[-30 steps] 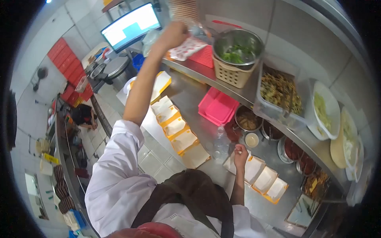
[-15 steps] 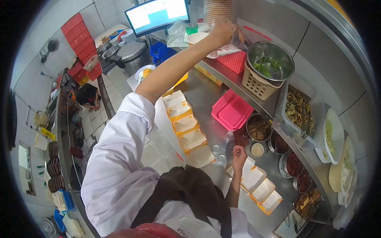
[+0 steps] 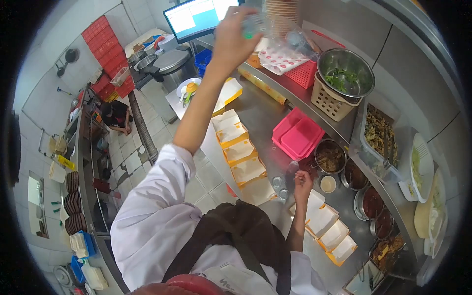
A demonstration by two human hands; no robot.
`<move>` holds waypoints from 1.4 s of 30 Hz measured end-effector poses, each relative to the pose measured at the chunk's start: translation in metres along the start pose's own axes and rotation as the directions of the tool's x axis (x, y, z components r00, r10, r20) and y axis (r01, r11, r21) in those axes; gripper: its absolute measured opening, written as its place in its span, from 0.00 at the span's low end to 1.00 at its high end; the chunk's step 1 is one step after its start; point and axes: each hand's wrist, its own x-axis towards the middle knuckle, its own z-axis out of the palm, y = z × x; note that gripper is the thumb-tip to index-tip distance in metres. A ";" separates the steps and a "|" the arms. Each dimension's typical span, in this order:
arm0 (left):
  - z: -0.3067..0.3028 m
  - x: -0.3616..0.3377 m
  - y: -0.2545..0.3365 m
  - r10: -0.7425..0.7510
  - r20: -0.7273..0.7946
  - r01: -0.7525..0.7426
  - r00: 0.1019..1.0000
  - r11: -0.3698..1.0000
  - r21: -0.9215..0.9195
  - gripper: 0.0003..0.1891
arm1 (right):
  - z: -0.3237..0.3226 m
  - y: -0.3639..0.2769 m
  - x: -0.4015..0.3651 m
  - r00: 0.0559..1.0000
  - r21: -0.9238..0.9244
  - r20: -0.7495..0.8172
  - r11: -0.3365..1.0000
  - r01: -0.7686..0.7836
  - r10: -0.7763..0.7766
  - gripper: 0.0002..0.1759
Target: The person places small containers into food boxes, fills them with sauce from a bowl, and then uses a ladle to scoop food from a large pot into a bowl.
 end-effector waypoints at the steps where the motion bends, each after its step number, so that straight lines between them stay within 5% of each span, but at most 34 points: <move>1: -0.011 -0.011 -0.005 -0.052 -0.007 0.052 0.999 0.999 -0.015 0.23 | 0.003 -0.007 -0.001 1.000 0.020 0.008 1.000 0.010 -0.010 0.07; 3: -0.032 -0.044 0.010 -0.245 -0.042 0.231 0.969 0.950 -0.210 0.24 | 0.006 -0.025 -0.002 0.999 0.107 0.046 0.994 -0.006 0.001 0.11; 5: -0.040 -0.091 0.020 -0.290 0.141 0.318 0.947 0.913 -0.256 0.24 | 0.009 -0.061 -0.004 0.996 0.194 0.087 0.981 -0.021 0.004 0.15; 7: -0.014 -0.159 0.028 -0.346 0.404 0.512 0.847 0.735 -0.444 0.28 | 0.016 -0.112 -0.010 0.957 0.675 0.284 0.720 -0.159 -0.056 0.26; 9: 0.019 -0.232 0.047 -0.274 0.507 0.535 0.817 0.688 -0.490 0.27 | 0.023 -0.126 -0.009 0.925 0.686 0.362 0.706 -0.178 -0.119 0.29; 10: 0.029 -0.256 0.065 -0.153 0.478 0.351 0.865 0.864 -0.360 0.25 | 0.025 -0.130 -0.009 0.881 0.691 0.437 0.695 -0.201 -0.179 0.32; 14: 0.047 -0.308 0.100 -0.268 0.621 0.547 0.737 0.775 -0.315 0.25 | 0.033 -0.070 -0.003 0.911 0.293 0.410 0.939 -0.182 0.049 0.19; 16: 0.052 -0.314 0.097 -0.342 0.649 0.625 0.679 0.734 -0.267 0.25 | 0.028 -0.060 -0.008 0.910 0.401 0.374 0.854 -0.332 0.179 0.10; 18: 0.057 -0.319 0.091 -0.186 0.682 0.563 0.708 0.732 -0.385 0.24 | 0.022 -0.043 -0.010 0.902 0.538 0.414 0.765 -0.354 0.126 0.06; 25: 0.071 -0.328 0.096 -0.255 0.690 0.620 0.678 0.702 -0.350 0.26 | 0.012 -0.029 -0.007 0.920 0.588 0.336 0.718 -0.373 0.204 0.09; 27: 0.069 -0.327 0.096 -0.277 0.766 0.699 0.580 0.652 -0.293 0.26 | 0.007 -0.021 -0.004 0.934 0.607 0.284 0.713 -0.351 0.218 0.10; 31: 0.063 -0.333 0.088 -0.307 0.699 0.674 0.646 0.660 -0.332 0.27 | -0.006 -0.003 0.005 0.928 0.619 0.257 0.691 -0.374 0.272 0.08; 34: 0.048 -0.331 0.083 -0.366 0.759 0.776 0.538 0.568 -0.275 0.26 | -0.012 0.025 0.013 0.933 0.337 0.150 0.870 -0.360 0.328 0.06; 36: 0.043 -0.336 0.079 -0.434 0.799 0.871 0.416 0.443 -0.213 0.24 | -0.011 0.041 0.019 0.987 -0.158 0.109 0.982 -0.103 0.121 0.07; 40: 0.040 -0.354 0.068 -0.461 0.800 0.880 0.385 0.444 -0.168 0.24 | -0.007 0.035 0.018 0.983 -0.370 0.166 0.929 -0.008 0.075 0.09; 42: 0.038 -0.364 0.061 -0.430 0.773 0.834 0.466 0.504 -0.223 0.22 | -0.003 0.029 0.019 0.983 -0.558 0.157 0.830 0.010 0.093 0.12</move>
